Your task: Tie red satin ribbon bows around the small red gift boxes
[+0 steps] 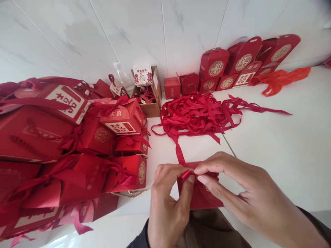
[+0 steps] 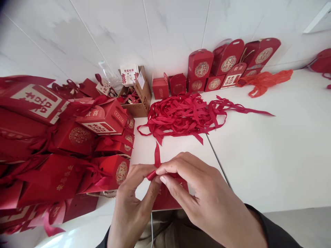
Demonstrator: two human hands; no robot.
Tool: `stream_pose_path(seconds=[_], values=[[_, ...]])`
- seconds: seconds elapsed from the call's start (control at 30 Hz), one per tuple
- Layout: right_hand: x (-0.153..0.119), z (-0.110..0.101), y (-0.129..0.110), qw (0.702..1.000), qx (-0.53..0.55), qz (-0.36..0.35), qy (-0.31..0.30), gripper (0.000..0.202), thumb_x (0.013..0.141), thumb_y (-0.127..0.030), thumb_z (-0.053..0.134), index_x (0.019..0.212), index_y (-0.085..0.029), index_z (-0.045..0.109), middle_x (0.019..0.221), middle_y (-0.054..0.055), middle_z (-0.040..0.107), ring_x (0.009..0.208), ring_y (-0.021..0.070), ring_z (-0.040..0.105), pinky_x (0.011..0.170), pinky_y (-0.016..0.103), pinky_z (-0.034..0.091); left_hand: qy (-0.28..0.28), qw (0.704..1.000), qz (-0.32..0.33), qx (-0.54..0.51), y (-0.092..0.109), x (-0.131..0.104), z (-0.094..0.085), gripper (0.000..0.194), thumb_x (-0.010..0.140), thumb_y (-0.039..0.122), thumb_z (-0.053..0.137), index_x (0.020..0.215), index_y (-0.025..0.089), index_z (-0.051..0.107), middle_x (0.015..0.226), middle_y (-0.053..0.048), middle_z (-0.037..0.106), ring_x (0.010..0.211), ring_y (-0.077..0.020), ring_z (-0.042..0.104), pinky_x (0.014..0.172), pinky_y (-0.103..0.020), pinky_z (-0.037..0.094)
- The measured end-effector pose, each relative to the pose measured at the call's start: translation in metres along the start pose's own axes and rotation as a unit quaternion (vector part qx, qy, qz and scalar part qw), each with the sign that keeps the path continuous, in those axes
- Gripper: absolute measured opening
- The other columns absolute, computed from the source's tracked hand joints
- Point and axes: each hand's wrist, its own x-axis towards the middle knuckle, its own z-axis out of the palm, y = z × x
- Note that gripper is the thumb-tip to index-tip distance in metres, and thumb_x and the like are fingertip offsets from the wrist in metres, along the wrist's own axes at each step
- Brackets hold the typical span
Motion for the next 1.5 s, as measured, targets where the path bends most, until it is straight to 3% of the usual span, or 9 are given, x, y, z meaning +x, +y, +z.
stream_pose_path(seconds=[0.23,0.4,0.67,0.73,0.83,0.97,1.13,1.33,1.5], values=[[-0.002,-0.008,-0.002,1.0,0.0,-0.017,0.003,0.016,0.103,-0.02,0.057,0.113,-0.031,0.062,0.107,-0.002,0.072,0.095,0.0137,0.072,0.084,0.021,0.058,0.042,0.999,0.023,-0.01,0.001,-0.003,-0.004,0.014,0.093,0.018,0.07,0.101,0.029,0.076,0.097,0.002,0.076,0.095,-0.0151,0.066,0.082,-0.024,0.052],[-0.002,-0.004,-0.001,0.998,0.008,-0.064,-0.028,0.026,0.105,-0.017,0.057,0.125,-0.033,0.06,0.114,-0.002,0.071,0.102,0.0115,0.071,0.09,0.018,0.056,0.006,1.0,0.024,-0.004,0.006,-0.005,-0.003,0.024,0.094,0.016,0.069,0.11,0.032,0.077,0.098,0.003,0.078,0.088,-0.0141,0.066,0.079,-0.025,0.052],[0.001,-0.005,0.001,0.997,-0.003,-0.071,-0.018,0.021,0.104,-0.013,0.056,0.116,-0.028,0.065,0.109,0.0,0.07,0.098,0.0121,0.07,0.085,0.02,0.056,-0.067,0.995,-0.051,-0.044,0.005,-0.004,-0.005,0.017,0.098,0.027,0.064,0.108,0.03,0.078,0.101,-0.001,0.077,0.093,-0.0172,0.067,0.086,-0.03,0.051],[-0.001,-0.009,0.002,0.999,-0.012,-0.041,-0.013,0.018,0.103,-0.022,0.059,0.117,-0.032,0.065,0.11,-0.001,0.073,0.098,0.0144,0.072,0.084,0.022,0.058,-0.072,0.993,-0.068,-0.07,0.003,-0.004,-0.007,0.018,0.1,0.03,0.062,0.106,0.027,0.078,0.1,-0.002,0.076,0.092,-0.0175,0.067,0.086,-0.03,0.051],[-0.005,-0.014,0.008,0.997,-0.039,0.072,-0.014,0.021,0.099,-0.043,0.066,0.118,-0.034,0.067,0.111,-0.001,0.076,0.095,0.0187,0.074,0.072,0.024,0.06,-0.049,0.988,-0.097,-0.113,0.0,-0.004,-0.007,0.018,0.1,0.032,0.061,0.103,0.024,0.078,0.099,-0.004,0.076,0.088,-0.0161,0.068,0.082,-0.027,0.052],[-0.01,-0.019,0.019,0.981,-0.047,0.183,-0.04,0.03,0.1,-0.057,0.059,0.106,-0.031,0.072,0.101,-0.001,0.078,0.081,0.0175,0.073,0.057,0.022,0.055,-0.015,0.982,-0.114,-0.148,0.0,-0.005,-0.002,0.013,0.097,0.029,0.066,0.095,0.023,0.077,0.092,-0.002,0.074,0.084,-0.0138,0.068,0.077,-0.022,0.052],[-0.017,-0.025,0.026,0.967,-0.074,0.24,-0.04,0.04,0.099,-0.066,0.052,0.106,-0.031,0.07,0.096,-0.001,0.076,0.075,0.0185,0.069,0.062,0.027,0.052,0.032,0.981,-0.09,-0.168,-0.002,-0.009,-0.001,0.009,0.092,0.022,0.071,0.094,0.029,0.077,0.09,0.002,0.075,0.085,-0.0109,0.07,0.077,-0.017,0.054],[-0.014,-0.024,0.023,0.955,-0.107,0.272,-0.055,0.055,0.1,-0.072,0.04,0.078,-0.027,0.063,0.063,-0.003,0.062,0.055,0.0185,0.057,0.058,0.032,0.043,0.069,0.993,0.007,-0.093,-0.004,-0.014,0.001,0.024,0.093,0.014,0.069,0.107,0.032,0.077,0.096,0.002,0.071,0.093,-0.0102,0.067,0.082,-0.017,0.054],[0.004,-0.013,0.029,0.956,-0.124,0.258,-0.066,0.045,0.098,-0.067,0.049,0.089,-0.027,0.067,0.084,-0.001,0.073,0.072,0.0211,0.067,0.068,0.034,0.047,0.114,0.989,0.092,-0.014,-0.006,-0.017,0.004,0.038,0.089,0.006,0.069,0.119,0.029,0.075,0.1,0.0,0.062,0.093,-0.0116,0.063,0.08,-0.021,0.053]])
